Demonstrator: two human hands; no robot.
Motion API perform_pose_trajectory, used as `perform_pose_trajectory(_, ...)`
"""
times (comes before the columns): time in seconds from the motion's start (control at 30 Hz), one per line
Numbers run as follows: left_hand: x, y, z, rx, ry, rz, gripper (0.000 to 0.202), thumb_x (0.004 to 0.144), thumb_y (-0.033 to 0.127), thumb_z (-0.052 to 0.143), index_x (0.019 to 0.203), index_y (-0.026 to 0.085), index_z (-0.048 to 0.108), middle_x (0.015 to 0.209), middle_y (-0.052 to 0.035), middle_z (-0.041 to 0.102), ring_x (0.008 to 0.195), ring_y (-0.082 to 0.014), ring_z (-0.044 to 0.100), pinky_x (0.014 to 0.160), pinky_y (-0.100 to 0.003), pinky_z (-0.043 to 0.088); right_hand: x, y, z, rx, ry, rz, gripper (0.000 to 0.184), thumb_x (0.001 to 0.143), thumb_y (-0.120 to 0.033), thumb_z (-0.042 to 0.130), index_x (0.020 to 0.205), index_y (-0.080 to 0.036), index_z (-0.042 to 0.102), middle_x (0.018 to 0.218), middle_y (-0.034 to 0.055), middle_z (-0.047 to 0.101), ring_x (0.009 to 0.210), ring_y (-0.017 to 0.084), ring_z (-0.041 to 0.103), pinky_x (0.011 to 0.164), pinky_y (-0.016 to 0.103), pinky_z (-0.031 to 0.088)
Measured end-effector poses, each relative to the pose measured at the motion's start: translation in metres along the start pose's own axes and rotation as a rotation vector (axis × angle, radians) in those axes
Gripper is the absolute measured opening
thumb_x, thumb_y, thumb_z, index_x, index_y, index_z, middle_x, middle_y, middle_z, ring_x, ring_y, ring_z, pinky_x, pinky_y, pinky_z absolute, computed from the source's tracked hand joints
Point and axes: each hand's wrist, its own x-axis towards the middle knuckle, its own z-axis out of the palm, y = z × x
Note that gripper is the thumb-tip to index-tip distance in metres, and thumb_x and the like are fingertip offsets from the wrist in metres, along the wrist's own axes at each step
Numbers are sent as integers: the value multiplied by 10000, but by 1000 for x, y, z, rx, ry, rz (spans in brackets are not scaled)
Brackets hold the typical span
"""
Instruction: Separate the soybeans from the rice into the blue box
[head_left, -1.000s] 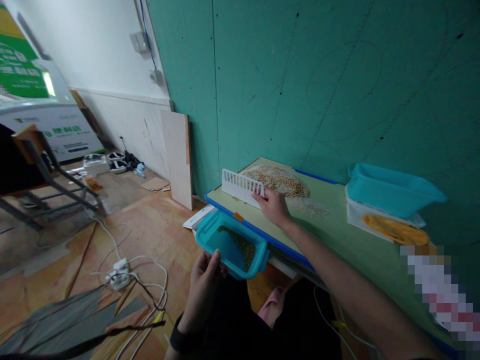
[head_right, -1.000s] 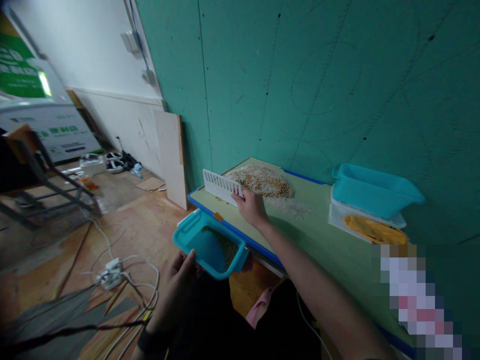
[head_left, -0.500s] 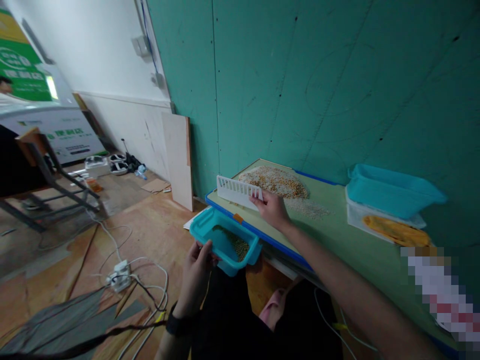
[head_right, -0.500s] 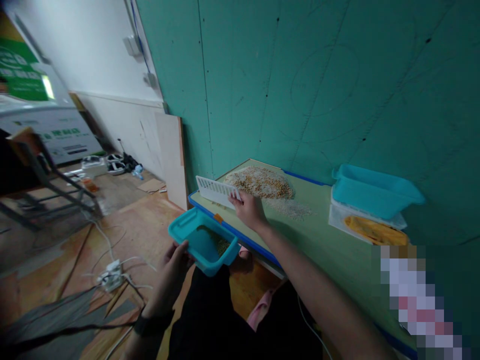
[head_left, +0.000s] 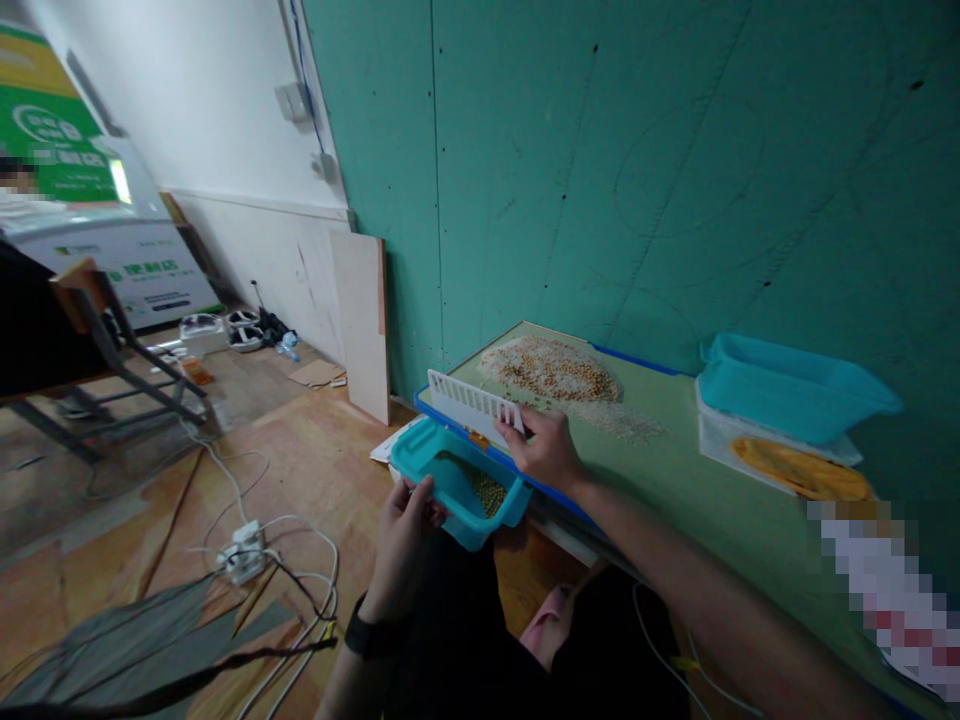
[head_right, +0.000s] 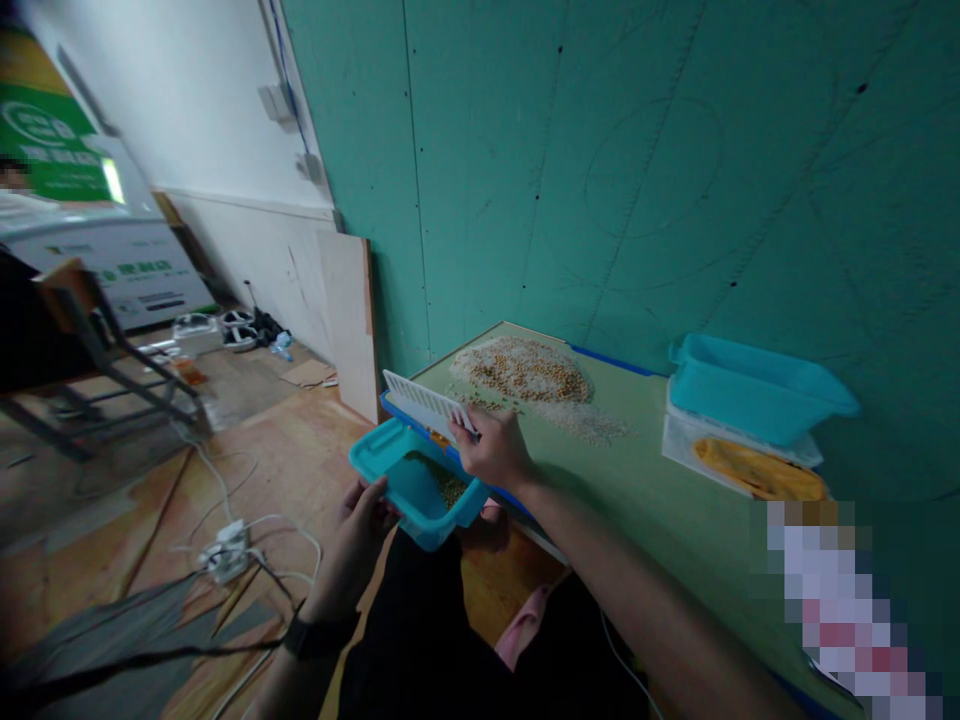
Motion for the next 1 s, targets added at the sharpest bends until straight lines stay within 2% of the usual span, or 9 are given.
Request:
perform_pose_trajectory(0.17,-1,4,2,-8,1,12,245,730,316,764,726,175,564,557,55,574,490,-79,546,497,-171,434,-1,-4,-2,15,15,24,242,867,-356,519,770,-182,655,671,45,675,606,154,612,618,253,448)
perform_pose_trajectory(0.3,-3,5,5,-16,6,12,251,724,320,768,729,176,563,562,55,574,498,-80,548,508,-174,441,2,0,1,114,53,119,258,851,-385,547,760,-176,668,660,35,673,600,158,609,579,247,451)
perform_pose_trajectory(0.43,-6,1,6,-20,1,-5,260,713,334,775,742,178,570,556,54,576,488,-81,544,501,-177,434,12,19,1,178,192,249,301,843,-426,560,835,-154,691,725,53,710,643,183,643,585,251,471)
perform_pose_trajectory(0.57,-16,-5,6,-1,-13,-20,262,724,354,770,736,177,578,546,45,585,495,-92,560,493,-180,426,23,42,-6,46,296,300,326,846,-428,558,875,-134,697,808,102,733,707,210,664,617,262,472)
perform_pose_trajectory(0.77,-32,-13,-1,41,-32,-48,293,717,397,775,730,174,587,562,34,606,506,-98,564,499,-187,430,25,50,-5,1,201,304,260,854,-375,560,903,-157,694,852,95,743,755,210,677,647,252,472)
perform_pose_trajectory(1.0,-29,-18,-9,64,-56,-53,306,730,403,767,691,181,560,547,24,623,482,-101,562,487,-192,431,26,46,-2,-32,159,294,219,857,-356,563,898,-187,695,850,87,747,771,219,681,644,257,470)
